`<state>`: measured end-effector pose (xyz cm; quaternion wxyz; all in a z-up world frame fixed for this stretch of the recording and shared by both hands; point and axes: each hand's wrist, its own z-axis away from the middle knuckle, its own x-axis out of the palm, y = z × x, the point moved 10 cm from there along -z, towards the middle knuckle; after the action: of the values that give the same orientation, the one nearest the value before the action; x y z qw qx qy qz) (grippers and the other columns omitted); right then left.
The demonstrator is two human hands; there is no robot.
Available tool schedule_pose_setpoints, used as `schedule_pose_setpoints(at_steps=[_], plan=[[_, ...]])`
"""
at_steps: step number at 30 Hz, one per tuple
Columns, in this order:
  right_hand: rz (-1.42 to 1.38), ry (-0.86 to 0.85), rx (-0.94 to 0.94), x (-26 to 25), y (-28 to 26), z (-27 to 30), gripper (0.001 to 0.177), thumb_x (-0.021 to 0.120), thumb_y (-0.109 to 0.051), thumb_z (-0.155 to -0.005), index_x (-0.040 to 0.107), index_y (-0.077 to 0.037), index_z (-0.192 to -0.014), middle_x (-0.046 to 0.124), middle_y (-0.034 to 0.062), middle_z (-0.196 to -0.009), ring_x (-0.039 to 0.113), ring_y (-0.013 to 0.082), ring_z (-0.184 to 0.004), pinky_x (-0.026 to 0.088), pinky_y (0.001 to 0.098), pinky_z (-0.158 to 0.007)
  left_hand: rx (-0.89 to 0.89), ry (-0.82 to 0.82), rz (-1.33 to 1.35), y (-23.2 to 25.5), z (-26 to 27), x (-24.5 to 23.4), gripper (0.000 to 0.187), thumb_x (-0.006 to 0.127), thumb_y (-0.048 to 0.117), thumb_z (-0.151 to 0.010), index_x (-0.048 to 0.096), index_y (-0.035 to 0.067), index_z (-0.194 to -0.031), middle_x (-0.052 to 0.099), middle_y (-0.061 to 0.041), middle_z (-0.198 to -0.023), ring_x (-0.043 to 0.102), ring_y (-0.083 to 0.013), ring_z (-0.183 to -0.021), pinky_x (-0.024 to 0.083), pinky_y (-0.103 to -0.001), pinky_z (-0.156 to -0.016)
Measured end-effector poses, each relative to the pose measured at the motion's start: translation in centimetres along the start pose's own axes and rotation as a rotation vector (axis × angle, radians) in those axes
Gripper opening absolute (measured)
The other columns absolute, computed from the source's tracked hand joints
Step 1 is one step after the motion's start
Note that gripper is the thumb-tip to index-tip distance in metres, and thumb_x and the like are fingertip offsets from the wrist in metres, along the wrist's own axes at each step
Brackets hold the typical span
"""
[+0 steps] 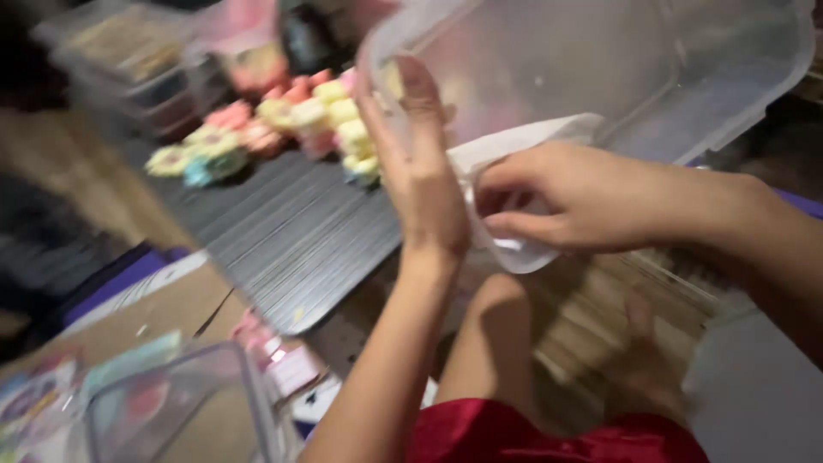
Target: Organizing and cleaning small bubble-shaped candles into a plastic container.
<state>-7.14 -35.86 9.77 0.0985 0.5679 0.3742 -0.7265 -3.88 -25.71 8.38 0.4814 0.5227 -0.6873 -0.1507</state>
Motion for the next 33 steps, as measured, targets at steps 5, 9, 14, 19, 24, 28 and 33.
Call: schedule_pose_setpoints(at_steps=[5,9,14,19,24,28,33], plan=[[0.044,0.219,0.134,-1.6,7.8,6.0,0.022,0.068,-0.019,-0.085,0.075,-0.004,-0.098,0.075,0.0130,-0.089,0.073,0.0254,-0.077,0.056,0.0373,-0.070,0.073,-0.094,-0.050,-2.8,2.6,7.4,0.081,0.047,0.063,-0.110,0.034,0.000,-0.159,0.037,-0.022,-0.165,0.033,-0.0330,-0.161,0.022,-0.044,-0.135],[-0.195,0.472,0.296,-1.2,18.8,10.1,0.019,0.063,-0.017,-0.091,0.075,-0.002,-0.090,0.076,0.0100,-0.080,0.072,0.0249,-0.074,0.057,0.0374,-0.070,-0.011,-0.189,-0.080,-6.6,4.8,12.4,0.081,0.050,0.059,-0.106,0.032,0.003,-0.161,0.038,-0.020,-0.163,0.037,-0.0344,-0.156,0.026,-0.045,-0.130],[-0.702,0.783,0.645,-1.2,33.2,16.6,0.035,0.049,-0.023,-0.100,0.077,-0.003,-0.105,0.073,0.0189,-0.096,0.067,0.0335,-0.083,0.053,0.0471,-0.075,0.132,-0.243,-0.261,-12.3,7.4,14.8,0.081,0.053,0.059,-0.109,0.030,0.006,-0.165,0.035,-0.020,-0.164,0.035,-0.0367,-0.159,0.026,-0.047,-0.134],[-1.974,0.913,0.098,-1.0,39.7,21.3,0.076,0.035,-0.047,-0.101,0.038,0.004,-0.157,0.049,0.0254,-0.156,0.051,0.0449,-0.141,0.034,0.0606,-0.120,0.601,-0.571,-0.394,-18.4,11.0,16.0,0.094,0.063,0.071,-0.082,0.035,0.024,-0.158,0.033,-0.016,-0.157,0.036,-0.0372,-0.149,0.033,-0.048,-0.129],[-2.150,1.285,0.112,2.7,41.1,24.0,0.079,0.028,-0.058,-0.099,0.042,-0.002,-0.153,0.050,0.0256,-0.155,0.048,0.0464,-0.143,0.027,0.0679,-0.120,0.697,-0.808,-0.572,-24.7,15.8,14.5,0.088,0.080,0.052,-0.078,0.042,0.033,-0.155,0.031,-0.013,-0.156,0.034,-0.0328,-0.147,0.033,-0.046,-0.126],[-1.989,1.444,-0.155,8.0,49.7,28.4,0.073,0.031,-0.056,-0.109,0.051,-0.002,-0.154,0.057,0.0199,-0.153,0.046,0.0468,-0.146,0.033,0.0674,-0.119,0.710,-1.061,-0.719,-24.9,18.5,14.2,0.096,0.081,0.054,-0.073,0.041,0.028,-0.157,0.030,-0.015,-0.161,0.028,-0.0399,-0.154,0.028,-0.053,-0.134],[-1.576,1.820,0.289,11.6,49.8,34.0,0.066,0.033,-0.058,-0.102,0.060,-0.006,-0.134,0.069,0.0145,-0.141,0.059,0.0396,-0.130,0.041,0.0653,-0.111,0.177,-0.468,-0.504,-26.4,12.5,10.1,0.090,0.051,0.066,-0.101,0.020,0.007,-0.162,0.021,-0.019,-0.163,0.019,-0.0364,-0.156,0.015,-0.051,-0.130]])
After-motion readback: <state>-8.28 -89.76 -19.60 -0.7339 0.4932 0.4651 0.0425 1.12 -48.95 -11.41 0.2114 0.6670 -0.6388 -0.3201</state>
